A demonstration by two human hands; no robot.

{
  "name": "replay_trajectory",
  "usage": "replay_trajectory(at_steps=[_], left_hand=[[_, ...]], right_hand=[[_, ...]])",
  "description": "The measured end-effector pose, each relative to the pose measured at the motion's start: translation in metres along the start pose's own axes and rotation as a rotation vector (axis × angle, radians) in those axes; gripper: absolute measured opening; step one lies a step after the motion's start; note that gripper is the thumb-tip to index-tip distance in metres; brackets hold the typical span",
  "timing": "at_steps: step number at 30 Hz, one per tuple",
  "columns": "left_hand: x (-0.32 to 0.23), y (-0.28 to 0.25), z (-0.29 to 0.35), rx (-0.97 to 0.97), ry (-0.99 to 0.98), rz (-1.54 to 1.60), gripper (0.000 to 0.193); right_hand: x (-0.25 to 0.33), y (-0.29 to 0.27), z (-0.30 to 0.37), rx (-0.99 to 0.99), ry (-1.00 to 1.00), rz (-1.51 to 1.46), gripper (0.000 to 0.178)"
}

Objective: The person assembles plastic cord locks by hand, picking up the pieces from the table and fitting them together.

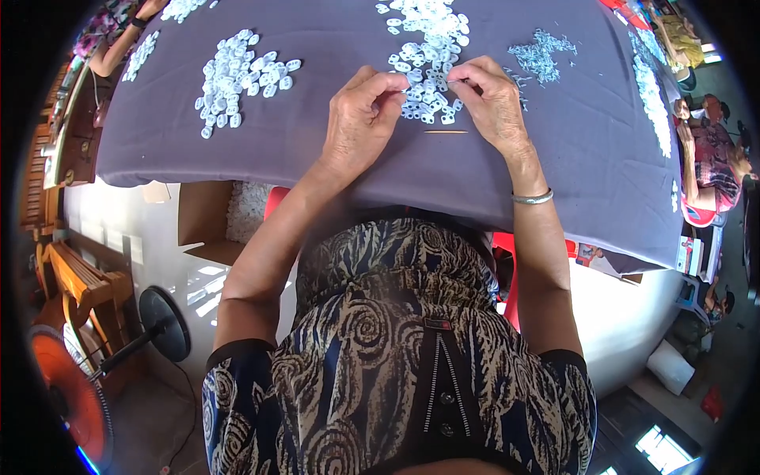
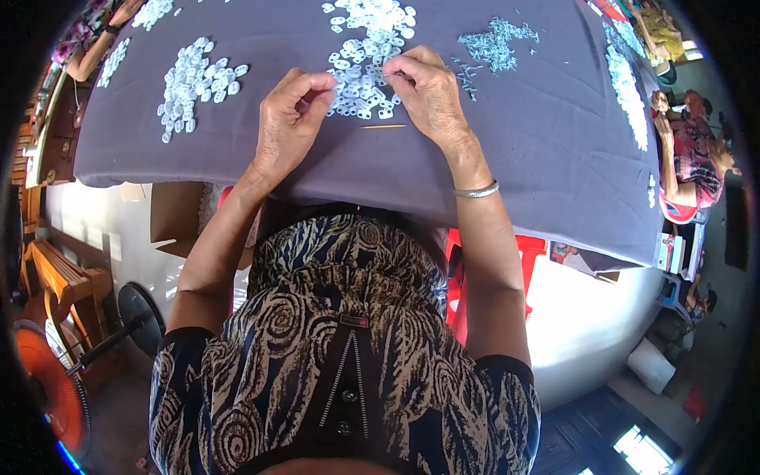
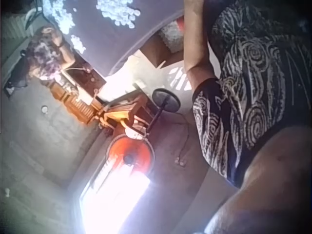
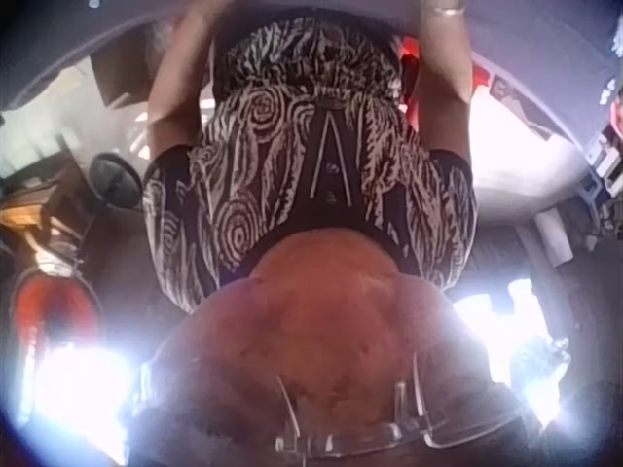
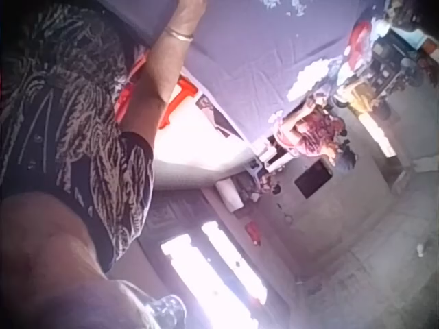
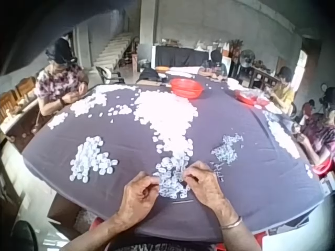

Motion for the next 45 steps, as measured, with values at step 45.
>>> replay_trajectory(at_steps=[45], left_hand=[[0.009, 0.018, 0.015, 0.057, -0.745, 1.143, 0.018]], right_hand=[[0.042, 0.015, 0.018, 0.415, 0.124, -0.637, 0.018]])
Point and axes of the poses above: each hand's wrist, its own z-axis away from the middle knuckle, its own y-axis out of the palm, x = y × z, the point moved 5 cm from there along -z, towards the middle knuckle, and after that the axes turned 12 degrees about y, right-handed, at the moved point
